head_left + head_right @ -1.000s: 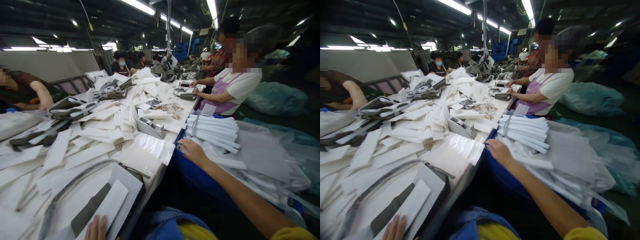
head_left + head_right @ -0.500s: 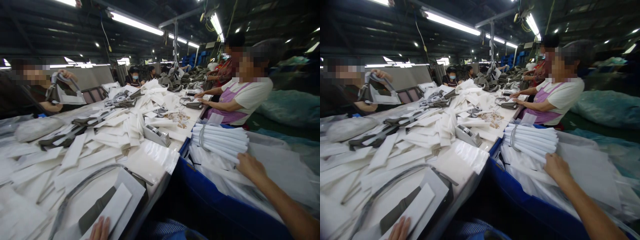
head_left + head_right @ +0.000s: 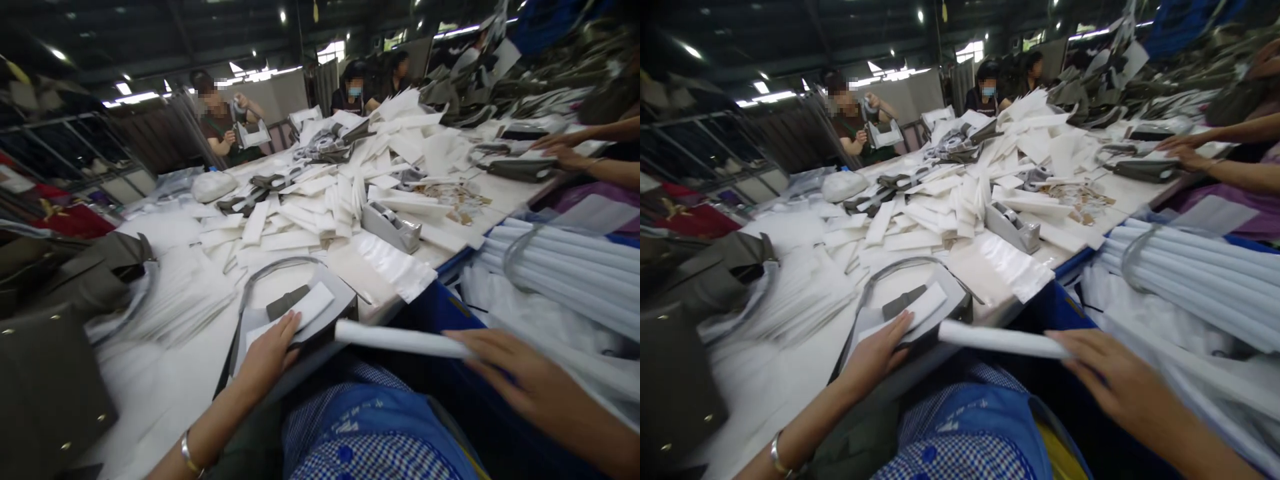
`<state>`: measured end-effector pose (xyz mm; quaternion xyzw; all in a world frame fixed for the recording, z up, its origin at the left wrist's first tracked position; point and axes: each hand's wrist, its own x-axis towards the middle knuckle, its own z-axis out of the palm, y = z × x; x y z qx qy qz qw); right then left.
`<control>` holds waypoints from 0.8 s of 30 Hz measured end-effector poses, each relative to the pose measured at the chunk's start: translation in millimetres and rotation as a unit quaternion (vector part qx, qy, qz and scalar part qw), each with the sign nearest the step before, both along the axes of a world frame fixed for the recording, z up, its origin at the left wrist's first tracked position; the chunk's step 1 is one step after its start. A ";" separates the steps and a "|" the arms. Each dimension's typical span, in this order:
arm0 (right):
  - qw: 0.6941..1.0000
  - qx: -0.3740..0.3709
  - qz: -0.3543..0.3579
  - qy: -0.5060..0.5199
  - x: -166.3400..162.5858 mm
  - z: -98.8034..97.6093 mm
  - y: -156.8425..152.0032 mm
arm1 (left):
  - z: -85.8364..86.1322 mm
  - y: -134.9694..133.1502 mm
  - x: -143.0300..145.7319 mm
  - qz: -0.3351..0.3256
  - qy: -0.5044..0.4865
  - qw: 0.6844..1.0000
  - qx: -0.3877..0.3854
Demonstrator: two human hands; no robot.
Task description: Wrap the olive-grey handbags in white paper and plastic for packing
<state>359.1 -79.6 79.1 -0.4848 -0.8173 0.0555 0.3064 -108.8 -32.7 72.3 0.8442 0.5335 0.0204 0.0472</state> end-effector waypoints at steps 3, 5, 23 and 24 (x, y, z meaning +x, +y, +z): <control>0.993 0.000 0.114 -0.034 -81.4 -11.2 22.2 | 15.9 6.1 1.2 0.016 -0.016 0.998 -0.064; 0.990 0.057 0.126 -0.018 -126.9 -22.6 37.1 | 22.6 9.2 2.5 0.023 -0.027 0.996 -0.086; 0.949 0.186 0.252 0.038 -206.4 -31.0 71.5 | -27.7 -17.6 16.1 0.023 -0.006 0.995 0.095; 0.947 0.184 0.263 0.009 -202.1 -22.9 77.2 | -30.8 -19.2 17.6 0.024 0.001 0.994 0.107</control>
